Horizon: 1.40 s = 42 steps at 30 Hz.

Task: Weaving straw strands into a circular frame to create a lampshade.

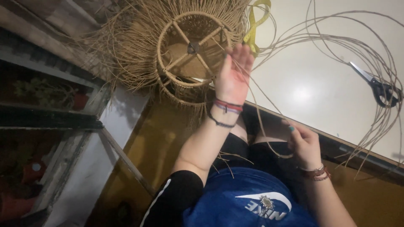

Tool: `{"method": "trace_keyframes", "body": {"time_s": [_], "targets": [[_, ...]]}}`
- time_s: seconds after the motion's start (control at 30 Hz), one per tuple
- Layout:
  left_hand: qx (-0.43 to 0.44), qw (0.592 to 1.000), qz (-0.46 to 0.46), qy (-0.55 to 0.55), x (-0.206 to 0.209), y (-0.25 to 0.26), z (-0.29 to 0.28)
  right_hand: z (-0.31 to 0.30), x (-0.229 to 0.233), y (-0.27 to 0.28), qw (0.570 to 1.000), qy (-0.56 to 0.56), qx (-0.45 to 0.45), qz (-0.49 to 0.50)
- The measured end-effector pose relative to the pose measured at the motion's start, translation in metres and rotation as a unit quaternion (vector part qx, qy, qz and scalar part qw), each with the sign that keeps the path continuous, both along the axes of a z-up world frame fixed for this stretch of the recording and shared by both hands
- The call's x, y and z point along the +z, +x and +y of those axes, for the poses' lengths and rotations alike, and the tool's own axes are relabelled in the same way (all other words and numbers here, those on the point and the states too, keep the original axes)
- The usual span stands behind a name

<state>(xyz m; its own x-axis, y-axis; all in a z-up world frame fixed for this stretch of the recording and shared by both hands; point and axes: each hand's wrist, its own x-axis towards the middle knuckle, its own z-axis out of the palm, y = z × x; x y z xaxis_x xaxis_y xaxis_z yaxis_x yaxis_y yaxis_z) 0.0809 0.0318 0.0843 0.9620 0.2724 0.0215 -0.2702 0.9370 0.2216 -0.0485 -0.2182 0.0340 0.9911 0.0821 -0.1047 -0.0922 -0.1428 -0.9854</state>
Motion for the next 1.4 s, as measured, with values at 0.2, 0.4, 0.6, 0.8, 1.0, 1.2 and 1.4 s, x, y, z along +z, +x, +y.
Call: {"method": "trace_keyframes", "body": {"time_s": [0.2,0.4,0.6,0.8,1.0,1.2,1.4], "targets": [[-0.021,0.994,-0.091,-0.063,-0.005,0.022,0.014,-0.032,-0.023,-0.004,0.953,0.275,0.086,0.09],[0.014,0.998,0.016,-0.062,-0.01,0.029,0.018,-0.037,-0.01,0.005,0.963,0.044,0.267,0.012],[0.026,1.0,0.001,-0.001,-0.008,0.033,0.015,-0.011,0.03,0.014,0.934,-0.174,0.309,-0.04],[0.016,1.0,0.003,0.004,-0.007,0.03,0.013,-0.005,0.033,0.009,0.938,-0.259,0.214,0.084],[0.018,0.983,0.036,0.178,0.01,0.005,0.018,-0.021,0.015,0.003,0.941,-0.26,0.21,0.058],[0.445,0.411,-0.044,0.794,-0.004,-0.046,0.0,-0.039,0.016,0.009,0.866,-0.377,0.317,-0.088],[-0.199,0.393,-0.09,0.893,0.0,-0.138,-0.052,-0.014,0.05,0.022,0.79,-0.406,0.414,-0.199]]}}
